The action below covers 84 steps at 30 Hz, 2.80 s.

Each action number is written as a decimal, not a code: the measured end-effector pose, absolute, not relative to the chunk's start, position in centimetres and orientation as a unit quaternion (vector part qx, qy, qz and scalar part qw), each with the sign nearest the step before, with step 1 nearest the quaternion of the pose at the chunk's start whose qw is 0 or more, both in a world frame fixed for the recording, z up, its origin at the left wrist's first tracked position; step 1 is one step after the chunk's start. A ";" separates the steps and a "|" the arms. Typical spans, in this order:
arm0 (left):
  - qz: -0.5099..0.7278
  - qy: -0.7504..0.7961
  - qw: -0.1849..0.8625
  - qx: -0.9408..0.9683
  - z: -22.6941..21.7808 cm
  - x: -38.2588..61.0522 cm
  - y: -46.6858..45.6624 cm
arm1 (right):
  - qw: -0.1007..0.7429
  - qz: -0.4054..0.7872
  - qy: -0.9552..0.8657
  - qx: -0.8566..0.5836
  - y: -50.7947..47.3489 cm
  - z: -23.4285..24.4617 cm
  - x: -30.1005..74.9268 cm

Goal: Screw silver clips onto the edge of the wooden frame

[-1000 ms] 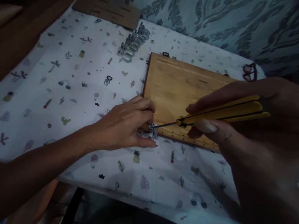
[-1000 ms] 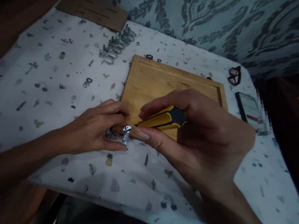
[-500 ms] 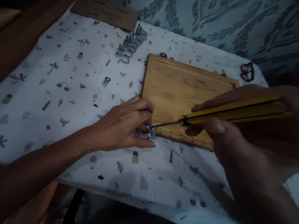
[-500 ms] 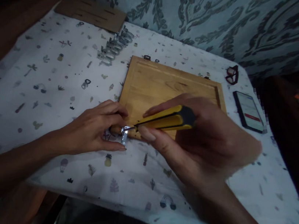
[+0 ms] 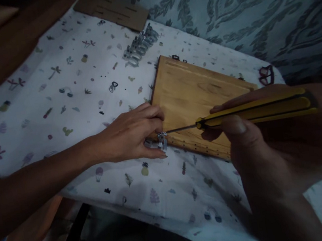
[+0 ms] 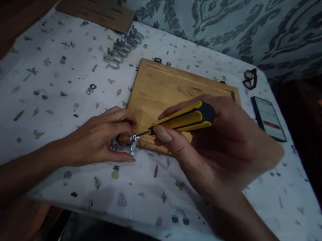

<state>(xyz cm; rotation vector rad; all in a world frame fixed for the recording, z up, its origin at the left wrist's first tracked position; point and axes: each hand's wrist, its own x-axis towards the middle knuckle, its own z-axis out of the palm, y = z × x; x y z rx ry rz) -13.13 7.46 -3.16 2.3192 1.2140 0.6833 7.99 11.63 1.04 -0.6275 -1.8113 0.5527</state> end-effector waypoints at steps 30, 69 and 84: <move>0.243 0.449 0.231 0.828 -3.1 -13.1 7.5 | 0.438 0.339 -0.795 -0.246 11.3 1.9 7.6; 0.272 0.435 0.198 0.835 -3.3 -13.3 7.4 | 0.419 0.512 -0.691 -0.293 11.8 -2.4 7.3; 0.277 0.433 0.201 0.834 -3.7 -13.6 7.8 | 0.425 0.347 -0.758 -0.354 14.6 -5.0 7.5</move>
